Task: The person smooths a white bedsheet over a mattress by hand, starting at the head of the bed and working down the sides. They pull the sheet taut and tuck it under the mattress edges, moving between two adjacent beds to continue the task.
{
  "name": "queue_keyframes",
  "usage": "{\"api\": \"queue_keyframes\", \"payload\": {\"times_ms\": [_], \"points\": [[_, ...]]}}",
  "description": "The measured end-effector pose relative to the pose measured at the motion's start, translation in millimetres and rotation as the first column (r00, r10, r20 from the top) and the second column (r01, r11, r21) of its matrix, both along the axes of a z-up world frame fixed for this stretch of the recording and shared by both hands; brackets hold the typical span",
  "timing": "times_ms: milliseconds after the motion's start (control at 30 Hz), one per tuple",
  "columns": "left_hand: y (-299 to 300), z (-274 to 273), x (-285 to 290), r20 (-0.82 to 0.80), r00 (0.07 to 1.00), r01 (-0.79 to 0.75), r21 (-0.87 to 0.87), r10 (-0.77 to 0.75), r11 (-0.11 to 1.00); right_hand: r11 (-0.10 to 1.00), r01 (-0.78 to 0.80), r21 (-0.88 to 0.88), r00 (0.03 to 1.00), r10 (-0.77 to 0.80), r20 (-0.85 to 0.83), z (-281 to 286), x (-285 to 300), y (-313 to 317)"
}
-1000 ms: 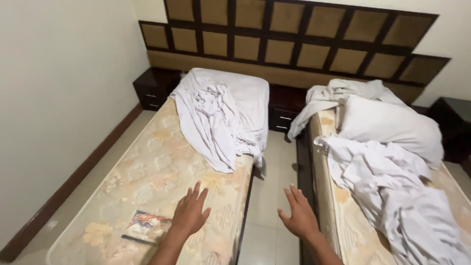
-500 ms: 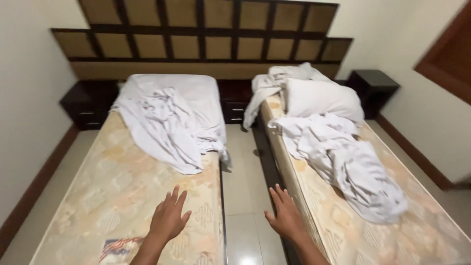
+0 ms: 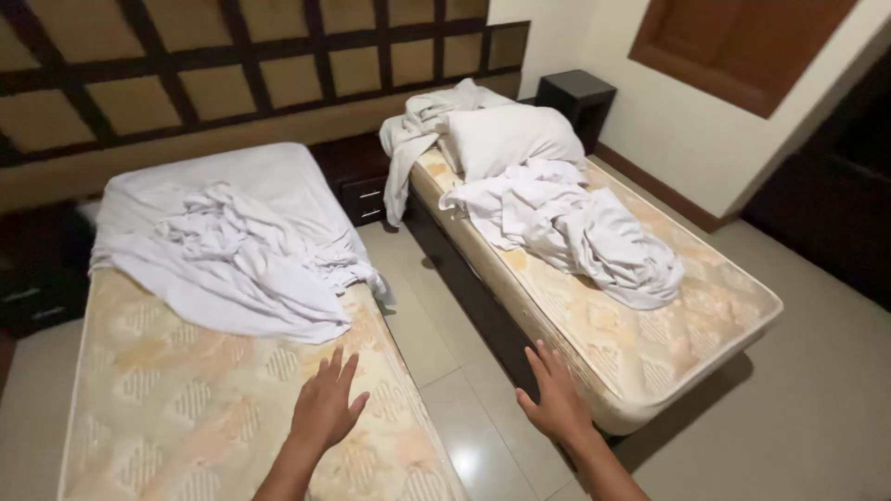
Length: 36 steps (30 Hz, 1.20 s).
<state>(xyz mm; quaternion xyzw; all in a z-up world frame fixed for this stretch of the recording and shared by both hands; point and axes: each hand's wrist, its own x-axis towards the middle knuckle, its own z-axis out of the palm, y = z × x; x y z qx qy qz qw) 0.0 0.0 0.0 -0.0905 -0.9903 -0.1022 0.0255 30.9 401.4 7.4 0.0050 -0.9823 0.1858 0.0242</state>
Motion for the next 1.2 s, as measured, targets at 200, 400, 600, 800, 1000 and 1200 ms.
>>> {"api": "queue_keyframes", "payload": {"times_ms": [200,400,600,800,1000,1200], "points": [[-15,4,10,0.052,0.997,0.062,0.006,-0.063,0.998,0.992,0.111,0.058,0.992,-0.115,0.054,12,44,-22],[-40,-11,29,0.001,0.992,0.13,-0.008,-0.13,0.992,0.979,0.185,0.084,0.973,-0.194,0.124,20,95,-52],[-79,-9,63,0.019,0.984,0.176,-0.012,-0.176,0.984,0.97,0.226,0.093,0.966,-0.236,0.108,1,159,-91],[-139,-7,107,0.067,0.971,0.237,-0.086,-0.231,0.968,0.963,0.258,0.074,0.963,-0.262,0.058,-1,217,-155],[-192,-3,143,0.035,0.966,0.259,-0.079,-0.257,0.963,0.949,0.299,0.1,0.95,-0.306,0.068,8,266,-212],[-242,-3,164,0.056,0.964,0.266,-0.084,-0.262,0.96,0.951,0.304,0.058,0.952,-0.305,0.002,-3,288,-263]]}}
